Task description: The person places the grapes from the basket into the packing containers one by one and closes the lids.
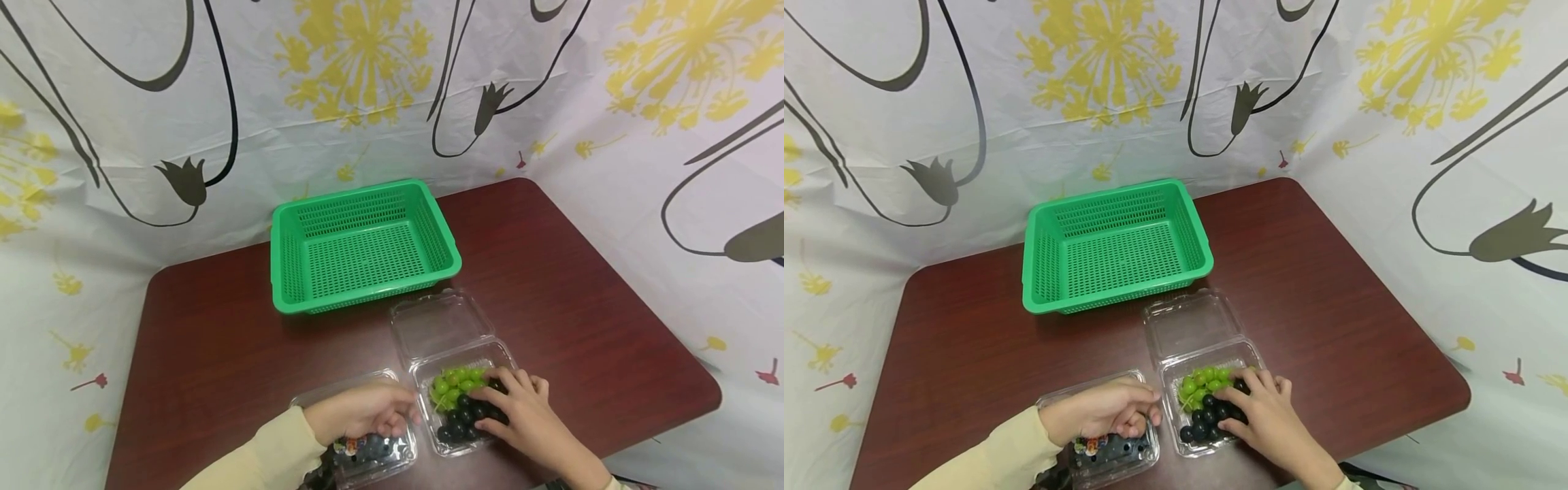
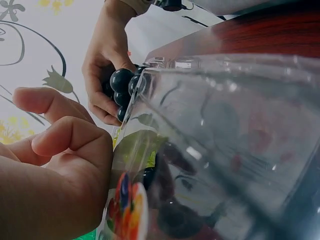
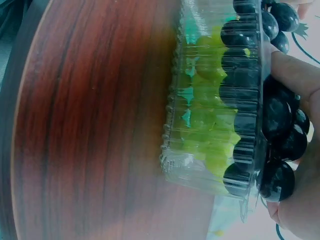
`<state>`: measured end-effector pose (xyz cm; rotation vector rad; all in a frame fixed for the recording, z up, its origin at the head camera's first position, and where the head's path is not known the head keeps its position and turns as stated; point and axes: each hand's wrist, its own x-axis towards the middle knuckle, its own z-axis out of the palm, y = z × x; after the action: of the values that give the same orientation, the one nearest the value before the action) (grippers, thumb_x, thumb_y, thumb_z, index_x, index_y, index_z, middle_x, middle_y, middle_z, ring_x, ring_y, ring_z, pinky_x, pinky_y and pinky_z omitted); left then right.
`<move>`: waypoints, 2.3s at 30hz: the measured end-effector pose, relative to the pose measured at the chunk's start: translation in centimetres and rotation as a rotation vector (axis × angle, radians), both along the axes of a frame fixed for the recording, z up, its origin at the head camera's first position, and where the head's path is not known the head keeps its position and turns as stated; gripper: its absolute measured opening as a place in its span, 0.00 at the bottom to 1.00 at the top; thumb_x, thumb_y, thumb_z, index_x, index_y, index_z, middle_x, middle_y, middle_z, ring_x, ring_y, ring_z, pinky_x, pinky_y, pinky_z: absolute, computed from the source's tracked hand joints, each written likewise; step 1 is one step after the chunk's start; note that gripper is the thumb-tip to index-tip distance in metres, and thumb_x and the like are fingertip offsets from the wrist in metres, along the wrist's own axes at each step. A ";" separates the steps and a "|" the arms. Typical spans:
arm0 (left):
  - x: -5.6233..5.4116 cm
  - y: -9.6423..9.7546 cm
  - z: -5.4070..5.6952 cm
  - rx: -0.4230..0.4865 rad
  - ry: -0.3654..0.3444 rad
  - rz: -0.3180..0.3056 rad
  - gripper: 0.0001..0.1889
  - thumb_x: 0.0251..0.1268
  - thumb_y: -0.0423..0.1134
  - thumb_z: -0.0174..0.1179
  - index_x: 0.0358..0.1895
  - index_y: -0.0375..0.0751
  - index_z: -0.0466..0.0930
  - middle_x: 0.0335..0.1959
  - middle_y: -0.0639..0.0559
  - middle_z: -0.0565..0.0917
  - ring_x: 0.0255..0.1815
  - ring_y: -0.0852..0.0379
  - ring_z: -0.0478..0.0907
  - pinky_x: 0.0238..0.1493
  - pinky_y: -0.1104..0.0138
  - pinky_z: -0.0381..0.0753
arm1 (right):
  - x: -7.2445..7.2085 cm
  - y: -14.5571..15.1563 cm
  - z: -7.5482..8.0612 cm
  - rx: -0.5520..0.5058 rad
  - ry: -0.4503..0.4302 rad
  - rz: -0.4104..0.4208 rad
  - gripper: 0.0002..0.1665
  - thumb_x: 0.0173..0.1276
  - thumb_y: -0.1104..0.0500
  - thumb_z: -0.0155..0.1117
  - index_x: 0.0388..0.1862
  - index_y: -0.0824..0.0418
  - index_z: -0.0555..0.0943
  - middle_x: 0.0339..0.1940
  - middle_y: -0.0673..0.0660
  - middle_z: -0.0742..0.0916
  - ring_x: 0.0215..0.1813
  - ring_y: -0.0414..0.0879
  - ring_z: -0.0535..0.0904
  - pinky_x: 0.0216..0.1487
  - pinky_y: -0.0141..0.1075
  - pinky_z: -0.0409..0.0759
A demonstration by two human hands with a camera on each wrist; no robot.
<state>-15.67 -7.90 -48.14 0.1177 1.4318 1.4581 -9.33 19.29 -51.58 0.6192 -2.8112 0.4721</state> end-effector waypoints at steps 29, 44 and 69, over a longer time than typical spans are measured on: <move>1.4 -0.3 0.4 -0.037 0.016 0.006 0.13 0.71 0.38 0.48 0.50 0.32 0.69 0.27 0.55 0.79 0.15 0.67 0.69 0.15 0.81 0.61 | 2.7 5.1 0.3 -0.061 0.068 -0.178 0.25 0.35 0.54 0.80 0.36 0.45 0.82 0.33 0.40 0.79 0.35 0.36 0.68 0.39 0.44 0.48; 1.1 -0.2 -0.3 0.006 0.004 0.009 0.13 0.71 0.37 0.47 0.49 0.30 0.70 0.27 0.55 0.80 0.17 0.67 0.70 0.16 0.80 0.63 | 1.6 4.2 0.1 -0.039 -0.063 -0.233 0.15 0.46 0.55 0.78 0.36 0.49 0.88 0.37 0.46 0.83 0.39 0.45 0.73 0.41 0.49 0.50; 1.1 -0.4 0.0 0.026 0.011 0.003 0.12 0.70 0.38 0.47 0.46 0.31 0.71 0.28 0.55 0.80 0.18 0.67 0.70 0.17 0.79 0.63 | 1.0 2.7 1.2 -0.122 -0.143 -0.355 0.16 0.46 0.56 0.79 0.36 0.50 0.85 0.45 0.55 0.83 0.47 0.59 0.71 0.43 0.57 0.51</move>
<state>-14.53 -8.31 -48.11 0.1399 1.4227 1.4813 -8.38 22.03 -50.41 0.0593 -2.9082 0.6294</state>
